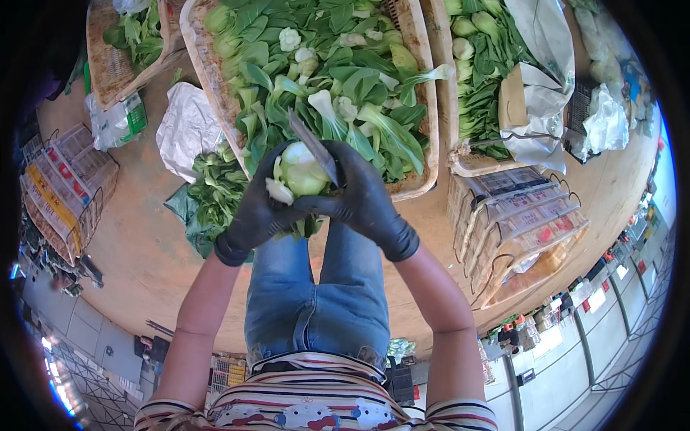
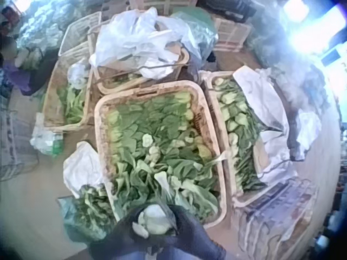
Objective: The person trims the stems of bok choy using a knife and places the trimmed vegetables into a plastic crate.
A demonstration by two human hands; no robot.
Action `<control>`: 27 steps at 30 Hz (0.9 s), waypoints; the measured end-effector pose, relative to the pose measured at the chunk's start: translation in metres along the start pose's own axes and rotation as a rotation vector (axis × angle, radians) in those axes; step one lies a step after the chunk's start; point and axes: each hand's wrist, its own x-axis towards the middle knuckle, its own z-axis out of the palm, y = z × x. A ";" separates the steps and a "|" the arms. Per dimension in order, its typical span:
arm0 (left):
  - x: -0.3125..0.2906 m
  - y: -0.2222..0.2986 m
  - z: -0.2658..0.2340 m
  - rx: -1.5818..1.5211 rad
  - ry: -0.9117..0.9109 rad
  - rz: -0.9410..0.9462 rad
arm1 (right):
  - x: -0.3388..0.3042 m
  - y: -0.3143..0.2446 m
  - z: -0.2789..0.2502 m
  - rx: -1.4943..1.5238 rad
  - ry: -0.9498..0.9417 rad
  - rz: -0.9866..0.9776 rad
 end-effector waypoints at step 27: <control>0.029 -0.019 -0.014 -0.243 -0.308 -0.189 | -0.022 0.027 -0.053 0.248 -0.150 0.314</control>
